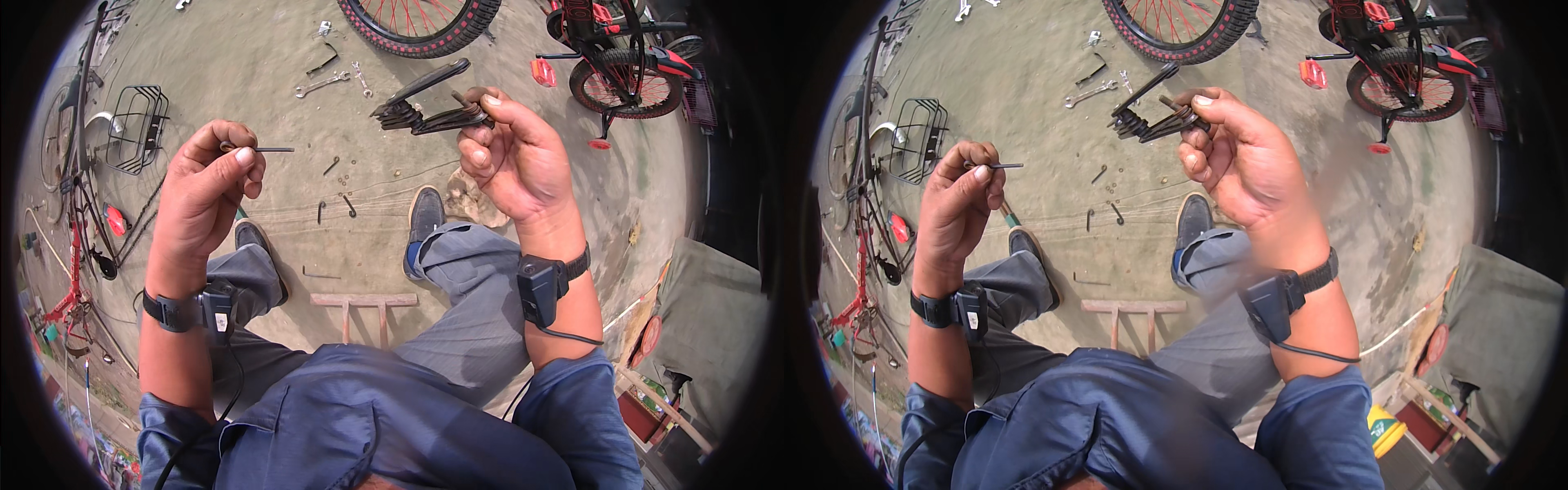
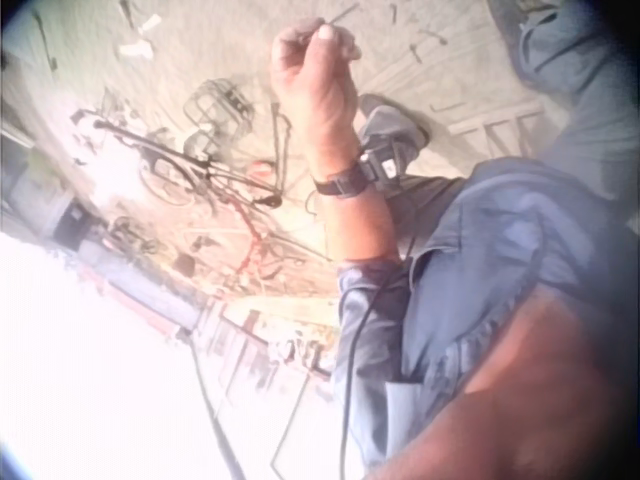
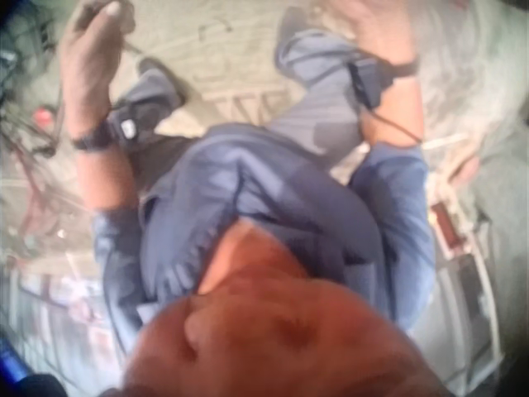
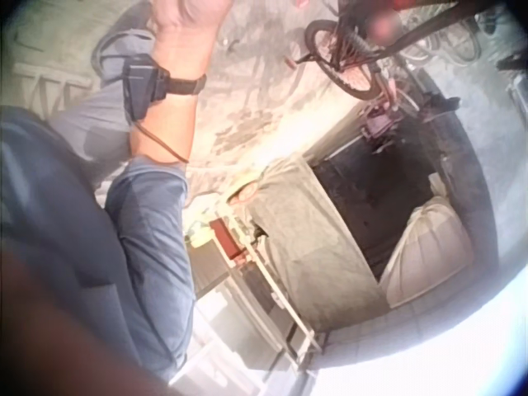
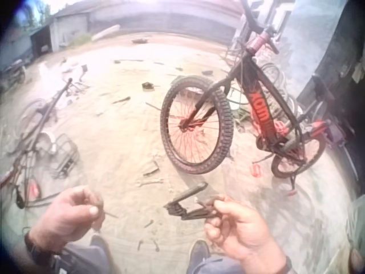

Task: The person assembles a bicycle gear shifter by hand, threading a spring, washers, and a cable onto a rod and securing them into the shifter body. The person handles small metal parts and the shifter casing, aligning and compressing components to complete the assembly.

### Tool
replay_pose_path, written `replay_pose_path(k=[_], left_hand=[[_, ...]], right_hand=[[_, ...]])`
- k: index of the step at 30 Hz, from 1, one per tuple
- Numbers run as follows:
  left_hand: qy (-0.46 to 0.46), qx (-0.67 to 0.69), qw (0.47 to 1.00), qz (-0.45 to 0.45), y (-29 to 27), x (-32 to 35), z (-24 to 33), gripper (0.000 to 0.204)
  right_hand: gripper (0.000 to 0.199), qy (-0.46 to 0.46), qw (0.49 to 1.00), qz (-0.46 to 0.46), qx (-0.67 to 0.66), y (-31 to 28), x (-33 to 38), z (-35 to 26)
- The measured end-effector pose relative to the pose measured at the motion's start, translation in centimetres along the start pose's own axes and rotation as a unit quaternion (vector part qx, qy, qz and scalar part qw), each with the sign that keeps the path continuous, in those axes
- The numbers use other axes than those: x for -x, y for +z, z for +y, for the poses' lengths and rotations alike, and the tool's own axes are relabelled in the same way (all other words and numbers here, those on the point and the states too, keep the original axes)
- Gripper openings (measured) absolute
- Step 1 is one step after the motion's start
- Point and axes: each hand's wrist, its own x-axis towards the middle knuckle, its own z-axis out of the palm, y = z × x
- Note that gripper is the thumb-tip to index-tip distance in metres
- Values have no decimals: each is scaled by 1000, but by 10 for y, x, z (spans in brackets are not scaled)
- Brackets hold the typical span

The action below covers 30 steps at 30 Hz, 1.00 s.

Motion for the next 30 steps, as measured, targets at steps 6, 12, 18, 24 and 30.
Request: replay_pose_path(k=[6,12,18,24,30], left_hand=[[-43,28,998,-21,4,5,-6,15],[-28,36,999,-17,4,11,-4,32],[6,17,1000,24,2,15,4,46],[91,-25,993,71,-27,17,21,50],[128,-106,981,104,-80,33,43,50]], right_hand=[[26,17,1000,-12,0,4,-2,2],[26,13,999,-37,-22,8,-6,6],[24,26,996,-77,-35,8,-8,6],[25,15,998,-53,-16,8,-7,5],[28,13,997,-73,3,1,-8,-1]])
